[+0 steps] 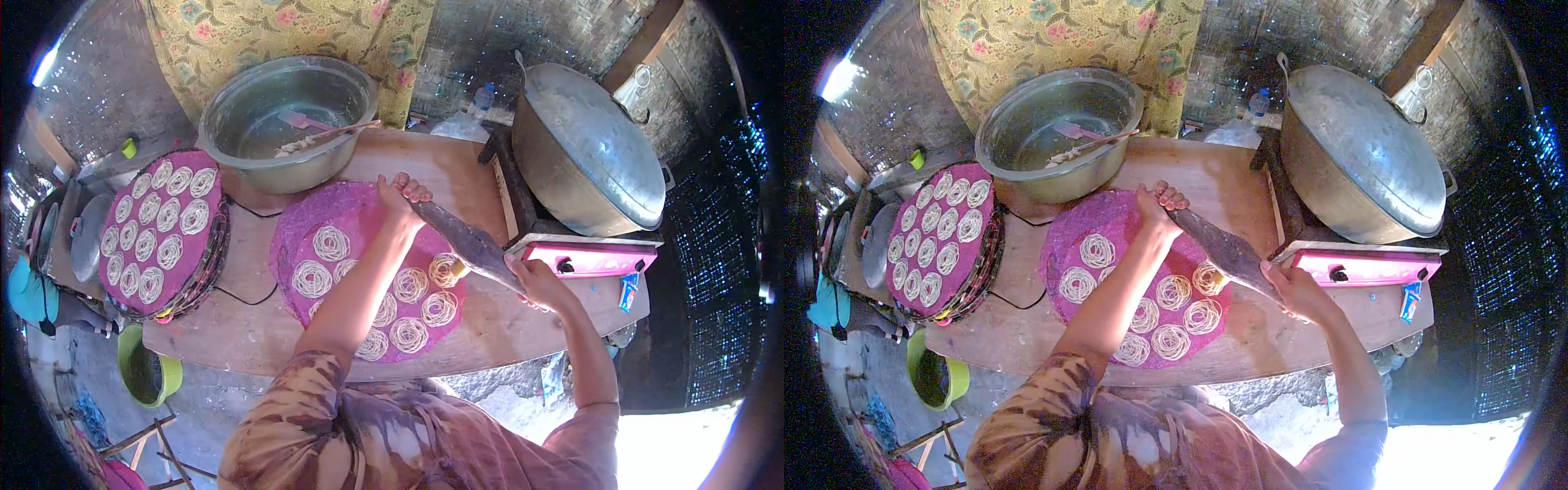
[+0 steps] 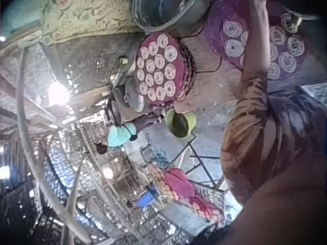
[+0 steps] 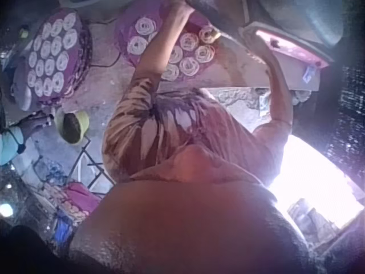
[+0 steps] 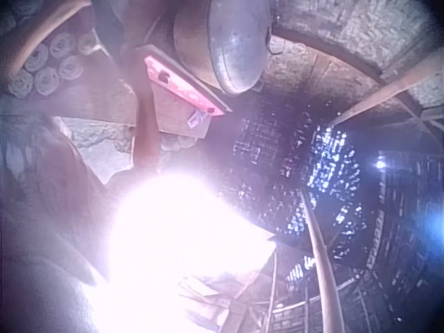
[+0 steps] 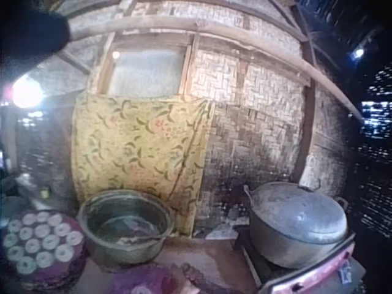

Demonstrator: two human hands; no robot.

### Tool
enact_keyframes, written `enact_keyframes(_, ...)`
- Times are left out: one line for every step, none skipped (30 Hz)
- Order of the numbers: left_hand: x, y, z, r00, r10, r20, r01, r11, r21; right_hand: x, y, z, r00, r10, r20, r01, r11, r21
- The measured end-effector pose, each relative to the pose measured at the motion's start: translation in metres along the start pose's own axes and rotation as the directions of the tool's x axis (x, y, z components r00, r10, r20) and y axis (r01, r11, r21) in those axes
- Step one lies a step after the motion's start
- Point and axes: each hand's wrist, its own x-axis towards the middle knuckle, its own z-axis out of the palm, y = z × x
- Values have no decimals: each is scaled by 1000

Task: The person uses a wooden extrusion tool to squeeze white paste onto circular pink mats, creating coiled patterns, then repositions a wire rack and repeats the process on a new mat.

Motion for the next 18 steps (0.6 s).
enact_keyframes(3, -1, -5, 1000, -5, 13, 6, 1000, -28, 8, 5, 0, 1000, -2, -14, 1, 999, -48)
enact_keyframes(8, -5, -9, 999, -18, 28, 20, 998, -56, 17, 12, 3, 998, -36, -49, 34, 998, -53)
enact_keyframes(12, -4, -13, 999, -14, 37, 15, 999, -39, 28, 19, 9, 994, -72, -83, 67, 996, -61)
enact_keyframes(17, 2, -18, 999, -6, 47, 7, 1000, -24, 39, 24, 14, 987, -111, -116, 103, 992, -73)
enact_keyframes(19, 9, -18, 998, 2, 58, -2, 1000, -5, 46, 25, 20, 986, -127, -110, 122, 991, -50)
enact_keyframes(20, 16, -18, 999, 18, 48, -19, 1000, 24, 52, 23, 30, 984, -144, -105, 142, 989, -27)
enact_keyframes(20, 23, -17, 999, 32, 33, -34, 998, 57, 56, 21, 38, 983, -159, -96, 160, 987, 2)
enact_keyframes(17, 34, -14, 998, 52, 20, -54, 994, 95, 53, 12, 43, 989, -138, -56, 139, 990, 21)
enact_keyframes(11, 45, -11, 993, 58, 106, -71, 990, 123, 47, 2, 44, 993, -119, -16, 120, 992, 37)
enact_keyframes(4, 56, -3, 974, 71, 214, -106, 982, 155, 39, -7, 42, 995, -102, 23, 100, 993, 56)
enact_keyframes(-7, 66, 12, 944, 79, 320, -143, 973, 181, 30, -13, 35, 987, -132, 96, 117, 982, 149)
enact_keyframes(-18, 73, 28, 902, 83, 423, -183, 962, 202, 20, -18, 26, 972, -169, 165, 126, 962, 240)
enact_keyframes(-43, 60, 66, 941, 66, 331, -170, 941, 293, 10, -13, 13, 958, -187, 217, 103, 933, 346)
enact_keyframes(-79, 48, 108, 969, 61, 239, -152, 911, 383, -8, -16, -1, 953, -227, 201, 150, 929, 338)
enact_keyframes(-110, 55, 119, 921, 15, 389, -264, 758, 596, -30, -30, -11, 935, -291, 200, 220, 923, 315)
enact_keyframes(-136, 65, 103, 905, -52, 422, -289, 651, 701, -47, -42, -16, 911, -361, 199, 297, 909, 291)
enact_keyframes(-148, 72, 83, 873, -277, 403, -350, 222, 910, -51, -43, -15, 854, -505, 126, 470, 852, 229)
enact_keyframes(-165, 83, 64, 804, -472, 362, -511, -236, 826, -55, -49, -9, 760, -645, 77, 630, 761, 156)
